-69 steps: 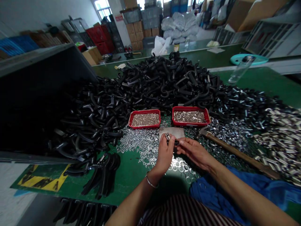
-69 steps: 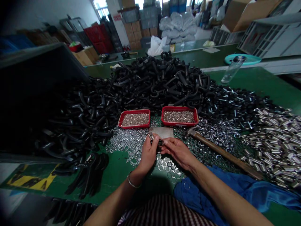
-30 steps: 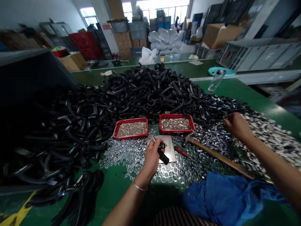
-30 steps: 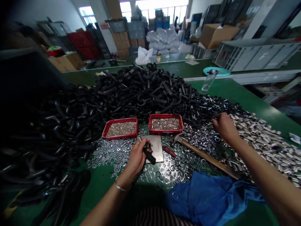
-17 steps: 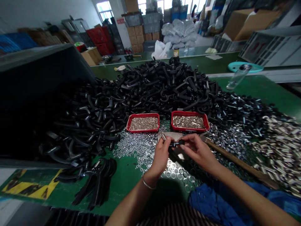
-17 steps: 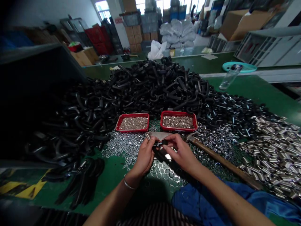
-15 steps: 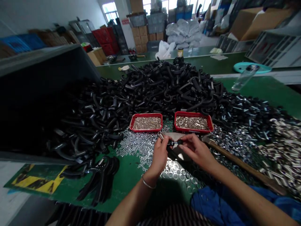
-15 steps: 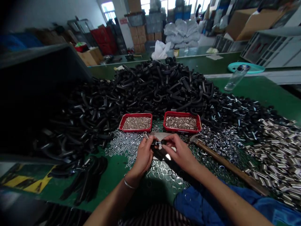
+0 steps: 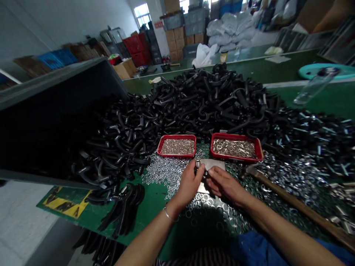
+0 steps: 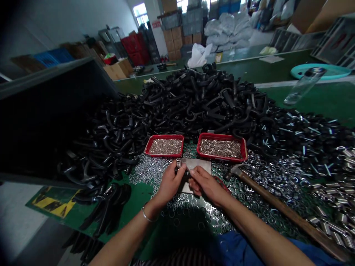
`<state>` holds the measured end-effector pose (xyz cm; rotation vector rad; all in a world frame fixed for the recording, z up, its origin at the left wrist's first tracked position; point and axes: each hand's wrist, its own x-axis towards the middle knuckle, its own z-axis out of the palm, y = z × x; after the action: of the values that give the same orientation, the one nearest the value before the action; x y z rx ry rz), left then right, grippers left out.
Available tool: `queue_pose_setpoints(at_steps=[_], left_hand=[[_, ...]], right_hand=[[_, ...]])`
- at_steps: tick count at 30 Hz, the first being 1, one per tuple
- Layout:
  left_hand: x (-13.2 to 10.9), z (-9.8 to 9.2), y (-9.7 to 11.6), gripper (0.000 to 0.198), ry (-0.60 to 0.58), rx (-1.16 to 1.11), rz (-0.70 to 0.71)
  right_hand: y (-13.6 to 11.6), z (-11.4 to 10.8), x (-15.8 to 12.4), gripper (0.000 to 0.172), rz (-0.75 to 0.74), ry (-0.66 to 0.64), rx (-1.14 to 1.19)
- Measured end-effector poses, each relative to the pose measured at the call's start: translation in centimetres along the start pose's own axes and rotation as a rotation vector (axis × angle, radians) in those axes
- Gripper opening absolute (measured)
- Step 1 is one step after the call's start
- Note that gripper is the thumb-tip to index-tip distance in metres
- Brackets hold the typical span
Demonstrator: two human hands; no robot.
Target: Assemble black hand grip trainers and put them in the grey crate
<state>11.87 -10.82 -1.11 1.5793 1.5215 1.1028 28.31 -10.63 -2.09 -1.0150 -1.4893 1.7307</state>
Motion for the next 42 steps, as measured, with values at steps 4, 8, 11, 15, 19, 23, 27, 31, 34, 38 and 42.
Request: queue_pose_setpoints(at_steps=[4, 8, 11, 15, 19, 23, 27, 31, 34, 38, 42], left_hand=[[0.9, 0.5, -0.1, 0.024, -0.095, 0.037, 0.090], [1.9, 0.7, 0.1, 0.027, -0.179, 0.007, 0.134], [2.1, 1.2, -0.1, 0.032, -0.148, -0.022, 0.033], [1.7, 1.4, -0.1, 0.032, -0.135, -0.093, 0.013], [1.5, 0.9, 0.1, 0.027, -0.180, 0.016, 0.139], [1.9, 1.3, 0.2, 0.027, -0.152, 0.036, 0.119], [1.8, 1.8, 0.5, 0.026, -0.140, -0.003, 0.185], [1.8, 2.1, 0.4, 0.026, -0.104, 0.063, 0.198], [1.9, 2.3, 0.1, 0.031, -0.065, 0.014, 0.058], [1.9, 2.0, 0.6, 0.030, -0.064, 0.124, 0.211], [1.6, 1.9, 0.6, 0.029, -0.067, 0.129, 0.179]], right_hand=[[-0.1, -1.0, -0.3, 0.041, -0.002, 0.032, -0.090], [0.2, -2.1, -0.2, 0.066, 0.146, -0.184, -0.038], [0.2, -2.5, 0.0, 0.052, -0.047, 0.110, -0.379], [0.3, -2.5, -0.2, 0.045, -0.221, 0.198, -0.550], [0.6, -2.4, -0.3, 0.072, 0.023, -0.238, -0.201], [0.6, -2.7, 0.0, 0.047, -0.154, 0.145, -0.471], [0.2, -3.0, -0.1, 0.062, -0.020, -0.121, -0.299], [-0.2, -3.2, -0.2, 0.053, -0.047, -0.045, -0.347], [0.1, -3.2, -0.2, 0.043, -0.209, 0.184, -0.466], [0.6, -3.2, -0.1, 0.054, -0.026, -0.171, -0.099], [0.7, -3.0, -0.2, 0.045, -0.135, 0.073, -0.277]])
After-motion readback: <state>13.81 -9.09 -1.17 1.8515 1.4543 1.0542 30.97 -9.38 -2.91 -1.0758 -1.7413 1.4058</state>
